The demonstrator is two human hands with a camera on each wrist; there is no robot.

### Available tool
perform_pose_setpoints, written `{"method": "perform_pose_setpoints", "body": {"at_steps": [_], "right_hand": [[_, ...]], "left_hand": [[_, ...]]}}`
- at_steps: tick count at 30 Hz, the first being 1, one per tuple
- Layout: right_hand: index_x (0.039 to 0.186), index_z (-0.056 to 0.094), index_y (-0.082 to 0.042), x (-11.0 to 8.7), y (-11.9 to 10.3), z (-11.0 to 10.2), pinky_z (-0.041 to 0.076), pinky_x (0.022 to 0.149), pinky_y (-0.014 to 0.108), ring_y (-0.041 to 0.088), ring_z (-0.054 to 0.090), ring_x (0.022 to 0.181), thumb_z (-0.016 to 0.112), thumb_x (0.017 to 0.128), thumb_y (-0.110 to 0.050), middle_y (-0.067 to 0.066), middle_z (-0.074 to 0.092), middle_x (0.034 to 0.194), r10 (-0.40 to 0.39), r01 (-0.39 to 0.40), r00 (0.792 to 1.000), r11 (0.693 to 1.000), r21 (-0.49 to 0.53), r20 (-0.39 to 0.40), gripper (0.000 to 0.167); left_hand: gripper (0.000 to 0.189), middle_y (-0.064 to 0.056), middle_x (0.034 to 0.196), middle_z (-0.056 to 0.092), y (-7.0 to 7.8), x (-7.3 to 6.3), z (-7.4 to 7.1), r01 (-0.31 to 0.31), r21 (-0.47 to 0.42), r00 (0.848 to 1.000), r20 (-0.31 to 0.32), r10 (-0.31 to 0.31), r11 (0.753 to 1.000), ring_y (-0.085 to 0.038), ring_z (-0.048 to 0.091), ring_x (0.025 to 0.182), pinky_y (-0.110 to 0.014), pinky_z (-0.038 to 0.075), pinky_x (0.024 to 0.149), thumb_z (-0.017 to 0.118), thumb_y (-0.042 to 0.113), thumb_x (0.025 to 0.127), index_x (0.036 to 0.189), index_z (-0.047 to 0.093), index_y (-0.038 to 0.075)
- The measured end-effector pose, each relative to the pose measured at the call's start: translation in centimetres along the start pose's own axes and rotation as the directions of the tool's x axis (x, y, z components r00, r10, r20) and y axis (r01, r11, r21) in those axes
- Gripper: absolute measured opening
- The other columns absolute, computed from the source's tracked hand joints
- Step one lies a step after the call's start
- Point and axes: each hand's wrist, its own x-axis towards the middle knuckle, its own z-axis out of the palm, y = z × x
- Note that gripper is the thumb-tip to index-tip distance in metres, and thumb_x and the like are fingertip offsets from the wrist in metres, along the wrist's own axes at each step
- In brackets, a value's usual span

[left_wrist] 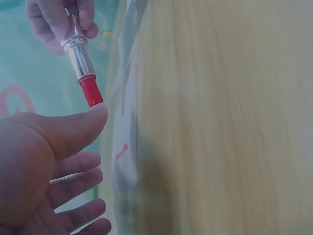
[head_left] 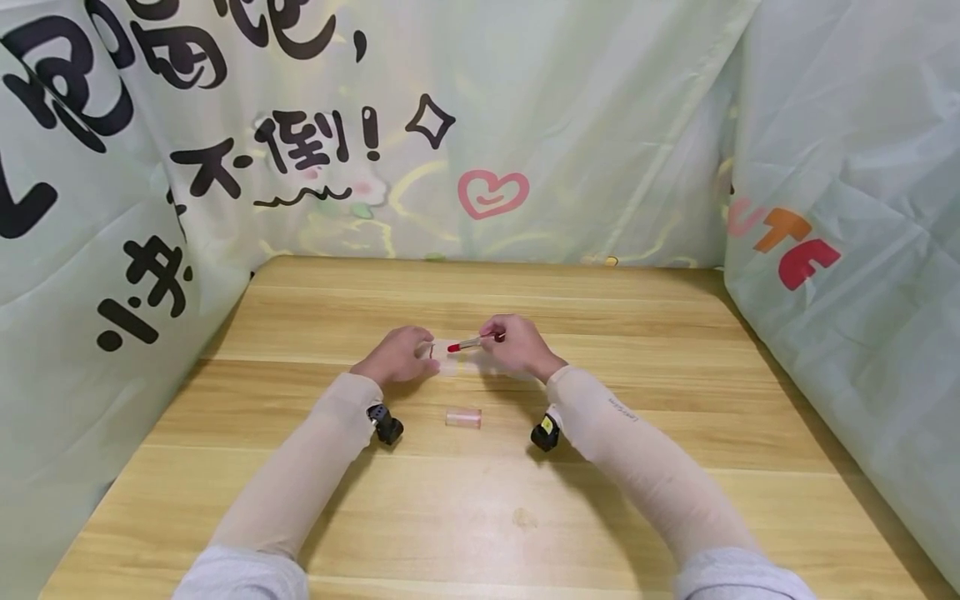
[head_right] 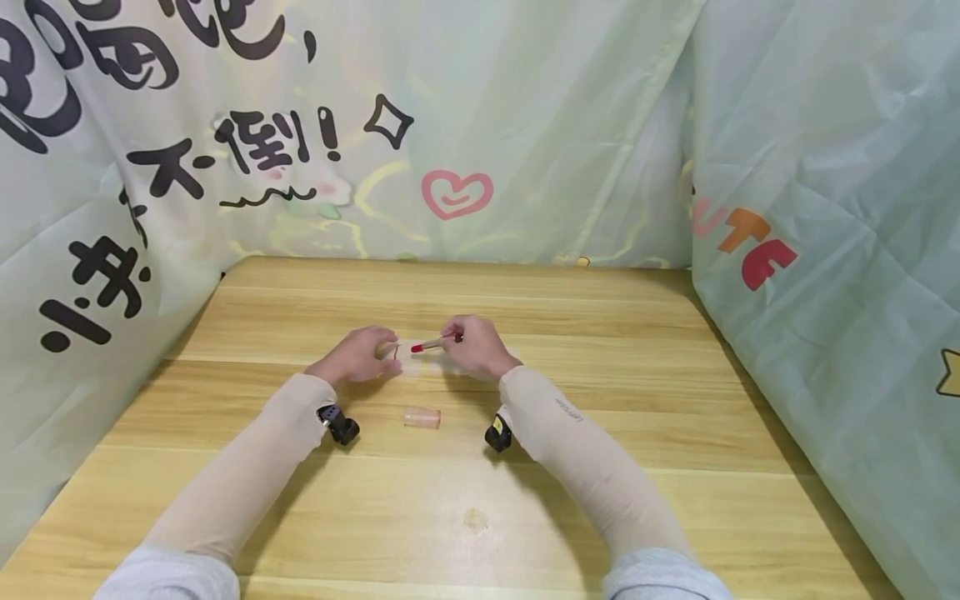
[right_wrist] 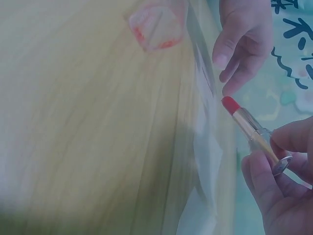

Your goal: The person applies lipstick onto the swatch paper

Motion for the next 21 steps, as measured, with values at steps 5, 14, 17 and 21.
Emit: {"method": "perform_pose_setpoints", "body": {"at_steps": [5,14,17,21], "right_hand": [[0.104,0.069,-0.004,-0.1,0.6,-0.5,0.051,0.082,0.035,0.022,0.061,0.092,0.065,0.091,-0.013,0.006,0.067,0.097,0.004,-0.004,1.0,1.0,0.001,-0.013,0.016],[0.105,0.069,-0.005,-0.3,1.9,-1.2,0.051,0.078,0.035,0.021,0.061,0.091,0.065,0.091,-0.014,0.006,0.067,0.097,0.031,-0.031,0.999,0.999,0.011,-0.039,0.017],[0.106,0.069,-0.004,-0.5,2.1,-1.5,0.051,0.078,0.035,0.022,0.061,0.091,0.065,0.091,-0.013,0.007,0.067,0.097,0.044,-0.043,0.998,0.999,0.02,-0.044,0.018],[0.106,0.069,-0.004,-0.7,2.5,-1.7,0.051,0.079,0.036,0.023,0.061,0.091,0.066,0.09,-0.013,0.008,0.067,0.097,0.05,-0.049,0.997,0.999,0.019,-0.054,0.019]], "left_hand": [[0.056,-0.018,0.141,0.047,0.4,0.5,0.3,-0.025,0.004,1.0,-0.004,0.025,1.0,-0.036,0.038,0.134,-0.048,0.029,0.112,0.069,0.028,0.092,0.137,0.05,0.001],[0.053,-0.018,0.136,0.052,1.3,1.4,1.0,-0.073,0.01,0.997,-0.024,0.073,0.997,-0.034,0.045,0.127,-0.046,0.035,0.108,0.069,0.024,0.091,0.135,0.052,-0.001],[0.053,-0.018,0.135,0.053,1.5,1.5,1.2,-0.068,0.002,0.997,-0.026,0.068,0.998,-0.034,0.047,0.125,-0.046,0.037,0.107,0.07,0.024,0.091,0.135,0.052,-0.001],[0.054,-0.018,0.134,0.054,1.8,1.9,1.6,-0.077,0.028,0.997,-0.026,0.078,0.997,-0.034,0.048,0.122,-0.046,0.038,0.105,0.07,0.024,0.09,0.135,0.053,0.0]]}}
